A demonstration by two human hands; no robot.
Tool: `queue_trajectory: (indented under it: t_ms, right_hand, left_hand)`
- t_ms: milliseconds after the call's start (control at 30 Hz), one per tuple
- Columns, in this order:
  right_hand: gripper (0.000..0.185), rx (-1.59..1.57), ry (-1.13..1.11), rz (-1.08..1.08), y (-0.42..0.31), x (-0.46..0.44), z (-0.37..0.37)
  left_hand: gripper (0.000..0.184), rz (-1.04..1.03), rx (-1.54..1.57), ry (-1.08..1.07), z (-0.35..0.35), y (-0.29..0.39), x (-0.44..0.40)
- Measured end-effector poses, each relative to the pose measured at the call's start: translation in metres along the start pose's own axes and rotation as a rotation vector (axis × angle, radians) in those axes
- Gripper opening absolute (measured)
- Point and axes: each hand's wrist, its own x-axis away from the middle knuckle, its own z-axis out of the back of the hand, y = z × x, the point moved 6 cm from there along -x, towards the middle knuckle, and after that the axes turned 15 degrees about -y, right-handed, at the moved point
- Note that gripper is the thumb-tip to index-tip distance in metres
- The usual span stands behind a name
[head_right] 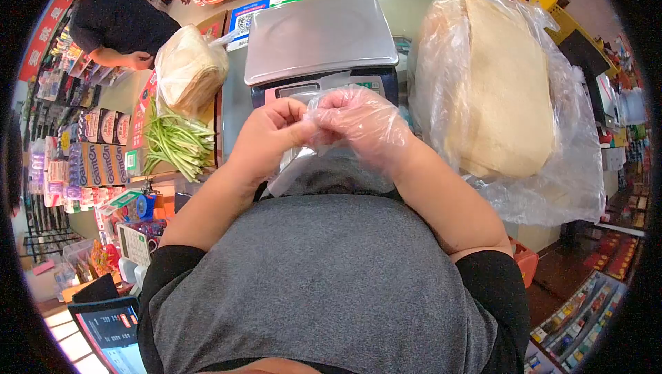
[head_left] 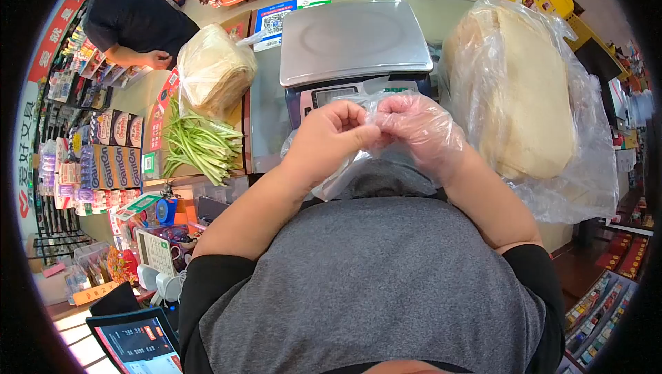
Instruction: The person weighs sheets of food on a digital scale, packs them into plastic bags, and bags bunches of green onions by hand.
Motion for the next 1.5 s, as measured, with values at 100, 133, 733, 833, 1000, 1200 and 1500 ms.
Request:
queue_trajectory:
  t_ms: [100, 133, 733, 833, 1000, 1200, 1500]
  right_hand:
    - [0.016, -0.04, 0.007, 0.019, -0.003, 0.003, -0.002]
    - [0.016, -0.039, -0.001, 0.024, -0.002, 0.003, -0.002]
    - [0.017, 0.578, 0.084, 0.072, -0.017, 0.01, -0.019]
    - [0.013, 0.448, 0.031, 0.026, -0.011, 0.01, -0.02]
    - [0.012, 0.306, 0.082, 0.098, -0.007, 0.016, -0.016]
    - [0.009, 0.222, 0.091, 0.107, 0.002, 0.019, -0.009]
    - [0.007, 0.226, 0.186, 0.078, 0.007, 0.021, -0.006]
  left_hand:
    - [0.008, 0.075, 0.175, 0.019, 0.008, -0.004, 0.004]
    - [0.009, 0.067, 0.171, 0.009, 0.007, -0.003, 0.005]
    - [0.009, 0.048, -0.022, 0.059, 0.009, -0.004, 0.013]
    - [0.008, 0.055, 0.038, 0.05, 0.009, -0.008, 0.014]
    - [0.009, 0.047, 0.16, 0.025, 0.01, -0.014, 0.018]
    - [0.011, 0.071, 0.158, 0.054, 0.007, -0.017, 0.017]
    - [0.01, -0.004, 0.028, -0.045, 0.007, -0.014, 0.014]
